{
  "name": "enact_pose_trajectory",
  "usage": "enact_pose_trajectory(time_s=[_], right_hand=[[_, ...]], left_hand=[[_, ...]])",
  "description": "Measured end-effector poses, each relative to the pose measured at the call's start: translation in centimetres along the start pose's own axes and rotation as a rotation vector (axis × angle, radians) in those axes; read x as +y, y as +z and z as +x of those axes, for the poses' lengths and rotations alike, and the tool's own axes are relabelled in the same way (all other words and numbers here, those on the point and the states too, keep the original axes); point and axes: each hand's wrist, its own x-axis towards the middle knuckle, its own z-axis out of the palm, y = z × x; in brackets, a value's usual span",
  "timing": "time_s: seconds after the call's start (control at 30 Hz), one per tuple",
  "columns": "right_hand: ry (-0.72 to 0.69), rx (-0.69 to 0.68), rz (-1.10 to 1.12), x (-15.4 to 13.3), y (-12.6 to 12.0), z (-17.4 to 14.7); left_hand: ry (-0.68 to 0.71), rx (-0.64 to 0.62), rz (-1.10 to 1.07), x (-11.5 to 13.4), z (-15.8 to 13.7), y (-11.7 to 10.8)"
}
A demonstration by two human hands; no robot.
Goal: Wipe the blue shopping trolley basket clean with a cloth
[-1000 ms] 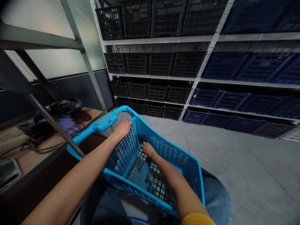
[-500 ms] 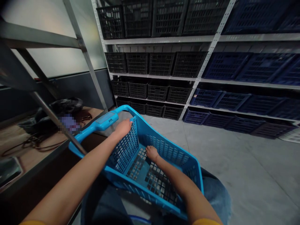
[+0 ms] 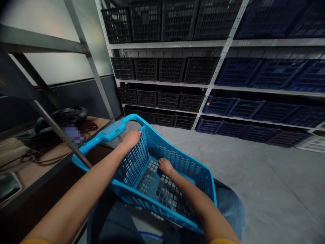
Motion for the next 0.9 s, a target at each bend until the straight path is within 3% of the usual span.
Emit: enact_pose_trajectory(time_s=[0.17,0.23,0.43,0.5,0.57,0.67,0.8,0.9], right_hand=[[0.185,0.320,-0.032,2.9,-5.2,-0.2],[0.207,0.378,-0.053,3.2,-6.0,-0.5],[0.046,0.024,-0.006,0.5,-2.2,-1.8],[0.065,0.101,-0.012,1.1,-3.0,-1.7],[0.138,0.262,-0.033,2.5,-4.8,-1.5],[0.220,0.419,-0.048,4.2,-6.1,-1.7],[0.056,0.220,-0.022,2.6,-2.5,-2.2],[0.010,0.105,-0.018,0.8,-0.3,-2.1]], left_hand=[[-0.005,0.001,0.015,0.2,0.0,0.0],[0.004,0.000,0.015,0.2,0.0,0.0],[0.028,0.017,0.025,-0.1,-0.1,0.4],[0.039,0.031,0.047,0.0,-0.1,0.5],[0.068,0.065,0.083,0.1,-0.1,0.6],[0.186,0.138,0.145,0.1,0.1,0.8],[0.370,0.187,0.225,0.5,0.3,1.2],[0.538,0.148,0.280,1.6,0.8,1.8]])
